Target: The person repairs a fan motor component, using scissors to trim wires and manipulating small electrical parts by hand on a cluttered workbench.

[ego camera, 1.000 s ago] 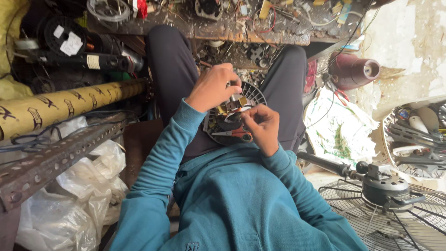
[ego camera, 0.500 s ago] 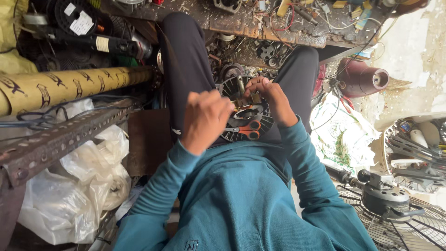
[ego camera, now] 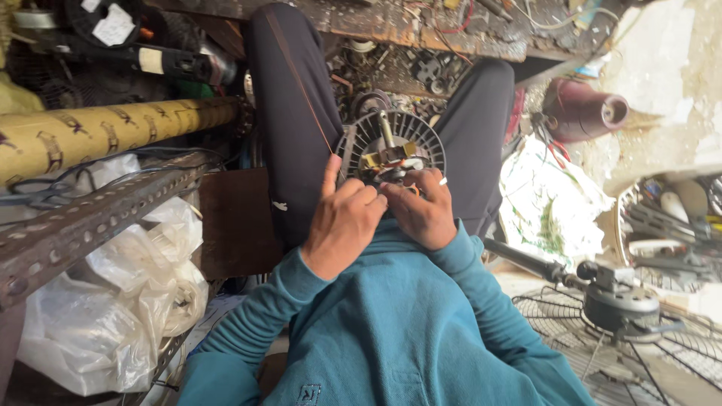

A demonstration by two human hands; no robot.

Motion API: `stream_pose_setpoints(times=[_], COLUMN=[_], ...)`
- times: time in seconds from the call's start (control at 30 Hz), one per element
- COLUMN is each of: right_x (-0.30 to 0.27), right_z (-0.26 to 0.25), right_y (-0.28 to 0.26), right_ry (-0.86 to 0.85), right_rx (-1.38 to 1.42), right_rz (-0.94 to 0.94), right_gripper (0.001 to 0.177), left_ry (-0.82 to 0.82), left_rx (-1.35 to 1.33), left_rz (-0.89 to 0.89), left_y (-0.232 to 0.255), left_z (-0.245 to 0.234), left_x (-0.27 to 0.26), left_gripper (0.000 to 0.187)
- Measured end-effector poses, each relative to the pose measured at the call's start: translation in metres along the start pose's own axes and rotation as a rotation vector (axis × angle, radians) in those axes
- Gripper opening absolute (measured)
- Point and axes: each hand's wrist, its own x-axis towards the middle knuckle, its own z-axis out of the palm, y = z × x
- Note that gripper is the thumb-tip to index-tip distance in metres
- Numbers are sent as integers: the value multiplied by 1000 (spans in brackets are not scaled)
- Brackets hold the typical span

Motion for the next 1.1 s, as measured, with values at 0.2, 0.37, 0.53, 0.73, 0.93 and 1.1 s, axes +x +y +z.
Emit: stream_pose_setpoints(times=[0.2, 0.37, 0.53, 0.73, 0.93, 1.1], right_x=[1, 0, 14, 46, 56, 52], right_z=[-5, 8, -2, -12, -20, -12], right_y=[5, 20, 21, 49, 38, 38], right_ry=[106, 168, 173, -103, -84, -78], right_rx=[285, 720, 613, 735, 717, 582], right_rz=[343, 808, 835, 500, 487, 422], right_gripper=[18, 14, 17, 38, 33, 43], left_ry=[37, 45, -48, -52, 95, 96], left_rx=[60, 192, -170, -185, -309, -212], left_rz=[100, 146, -95, -150, -81, -123], left_y=[4, -28, -84, -95, -85, -93], left_z=[-23, -6, 26, 37, 39, 42], left_x=[43, 101, 119, 91, 93, 89], left_gripper=[8, 16, 13, 17, 16, 13])
